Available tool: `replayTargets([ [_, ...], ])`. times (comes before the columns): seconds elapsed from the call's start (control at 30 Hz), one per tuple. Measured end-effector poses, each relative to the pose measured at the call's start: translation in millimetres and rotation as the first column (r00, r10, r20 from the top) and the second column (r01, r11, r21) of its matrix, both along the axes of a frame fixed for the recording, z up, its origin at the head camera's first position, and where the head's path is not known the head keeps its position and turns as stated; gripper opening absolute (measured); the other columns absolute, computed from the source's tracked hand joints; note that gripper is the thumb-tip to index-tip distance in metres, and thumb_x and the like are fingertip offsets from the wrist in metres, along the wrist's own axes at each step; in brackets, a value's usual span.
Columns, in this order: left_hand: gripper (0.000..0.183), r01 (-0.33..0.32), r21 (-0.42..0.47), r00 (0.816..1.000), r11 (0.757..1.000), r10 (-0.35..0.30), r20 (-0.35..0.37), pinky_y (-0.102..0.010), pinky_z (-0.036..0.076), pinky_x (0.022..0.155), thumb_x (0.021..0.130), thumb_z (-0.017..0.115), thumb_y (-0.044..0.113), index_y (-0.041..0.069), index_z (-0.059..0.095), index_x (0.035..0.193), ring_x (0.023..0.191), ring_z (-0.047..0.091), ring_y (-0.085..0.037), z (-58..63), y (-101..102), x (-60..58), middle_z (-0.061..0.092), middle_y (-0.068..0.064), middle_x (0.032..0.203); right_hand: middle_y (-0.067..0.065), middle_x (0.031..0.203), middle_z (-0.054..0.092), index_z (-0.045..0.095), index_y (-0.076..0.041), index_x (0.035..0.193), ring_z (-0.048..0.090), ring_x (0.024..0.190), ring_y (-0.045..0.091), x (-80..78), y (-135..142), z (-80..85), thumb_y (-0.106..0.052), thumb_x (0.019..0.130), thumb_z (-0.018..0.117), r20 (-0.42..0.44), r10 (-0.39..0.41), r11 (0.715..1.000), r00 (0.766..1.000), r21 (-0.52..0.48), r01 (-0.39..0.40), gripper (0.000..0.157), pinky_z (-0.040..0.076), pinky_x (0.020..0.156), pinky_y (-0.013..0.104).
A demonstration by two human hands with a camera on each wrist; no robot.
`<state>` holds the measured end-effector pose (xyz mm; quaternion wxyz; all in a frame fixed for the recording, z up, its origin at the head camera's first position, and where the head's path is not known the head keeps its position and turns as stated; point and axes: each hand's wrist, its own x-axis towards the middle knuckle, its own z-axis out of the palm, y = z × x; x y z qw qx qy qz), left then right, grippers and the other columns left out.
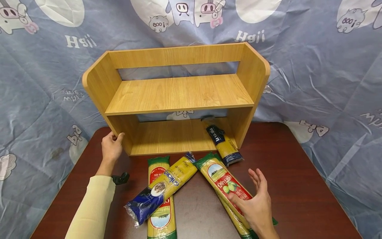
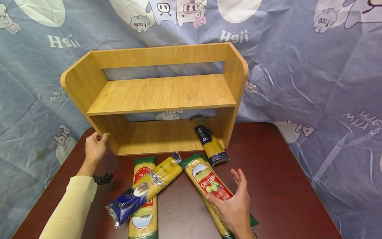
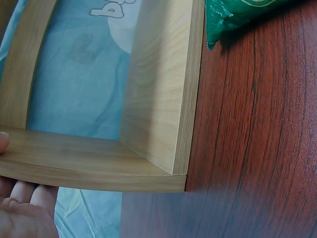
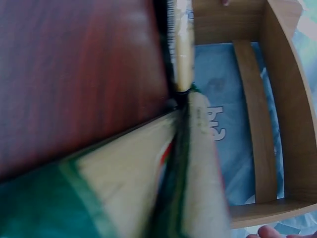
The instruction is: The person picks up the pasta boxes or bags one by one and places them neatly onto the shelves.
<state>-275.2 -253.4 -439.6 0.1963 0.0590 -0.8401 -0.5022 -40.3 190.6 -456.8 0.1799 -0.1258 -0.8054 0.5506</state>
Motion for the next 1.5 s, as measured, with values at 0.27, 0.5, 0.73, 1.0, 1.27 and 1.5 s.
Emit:
replayTargets([
  [0.27, 0.031, 0.005, -0.004, 1.000, 1.000, -0.005, -0.014, -0.011, 0.047, 0.062, 0.103, 0.059, 0.018, -0.006, 0.069, 0.119, 0.097, 0.070, -0.035, -0.8, 4, -2.7, 0.072, -0.026, 0.106, 0.008, 0.155, 0.042, 0.021, -0.012, 0.161, 0.035, 0.140, 0.037, 5.1, 1, -10.5, -0.028, 0.056, 0.100, -0.025, -0.020, 0.989, 1.000, 0.144, 0.023, 0.132, 0.029, 0.105, 0.062],
  [0.5, 0.031, -0.002, -0.007, 1.000, 1.000, 0.002, -0.009, -0.010, 0.046, 0.062, 0.103, 0.059, 0.019, -0.006, 0.069, 0.119, 0.097, 0.070, -0.035, 0.6, 5, -2.4, 0.072, -0.025, 0.107, 0.011, 0.155, 0.041, 0.021, -0.011, 0.160, 0.037, 0.138, 0.038, 4.8, 2, -15.3, -0.036, 0.057, 0.100, 0.021, -0.041, 0.980, 0.999, 0.197, 0.036, 0.133, 0.030, 0.105, 0.064],
  [0.73, 0.032, 0.006, 0.013, 1.000, 1.000, -0.006, 0.002, -0.010, 0.047, 0.063, 0.103, 0.059, 0.019, -0.005, 0.068, 0.122, 0.101, 0.070, -0.036, 2.1, 4, -2.7, 0.071, -0.025, 0.110, 0.018, 0.150, 0.042, 0.025, -0.004, 0.157, 0.045, 0.126, 0.041, 6.3, 2, -21.3, -0.052, 0.055, 0.098, 0.082, -0.072, 0.928, 0.994, 0.370, 0.037, 0.134, 0.039, 0.098, 0.067],
  [1.0, 0.031, -0.005, 0.008, 1.000, 1.000, 0.005, -0.006, -0.011, 0.047, 0.063, 0.103, 0.059, 0.019, -0.005, 0.069, 0.121, 0.099, 0.070, -0.035, 1.6, 3, -3.2, 0.072, -0.025, 0.109, 0.021, 0.148, 0.042, 0.021, -0.003, 0.157, 0.045, 0.124, 0.042, 8.7, -1, -25.3, -0.068, 0.051, 0.092, 0.200, -0.096, 0.887, 0.975, 0.461, -0.007, 0.144, 0.040, 0.098, 0.069],
  [1.27, 0.030, -0.027, 0.004, 1.000, 1.000, 0.027, -0.007, -0.012, 0.046, 0.062, 0.103, 0.060, 0.019, -0.005, 0.070, 0.118, 0.096, 0.069, -0.034, 0.2, 3, -0.8, 0.072, -0.025, 0.105, 0.025, 0.145, 0.042, 0.020, 0.000, 0.156, 0.040, 0.128, 0.046, 8.1, 0, -28.4, -0.072, 0.046, 0.092, 0.241, -0.115, 0.850, 0.964, 0.527, -0.030, 0.150, 0.035, 0.103, 0.069],
  [1.5, 0.031, -0.021, 0.012, 1.000, 1.000, 0.021, -0.010, -0.012, 0.047, 0.062, 0.103, 0.059, 0.019, -0.006, 0.069, 0.118, 0.096, 0.070, -0.035, -0.9, 2, -0.3, 0.072, -0.026, 0.106, 0.029, 0.147, 0.039, 0.022, 0.001, 0.155, 0.039, 0.133, 0.048, 9.1, 5, -32.5, -0.076, 0.042, 0.090, 0.264, -0.104, 0.829, 0.959, 0.556, -0.063, 0.153, 0.025, 0.113, 0.064],
])
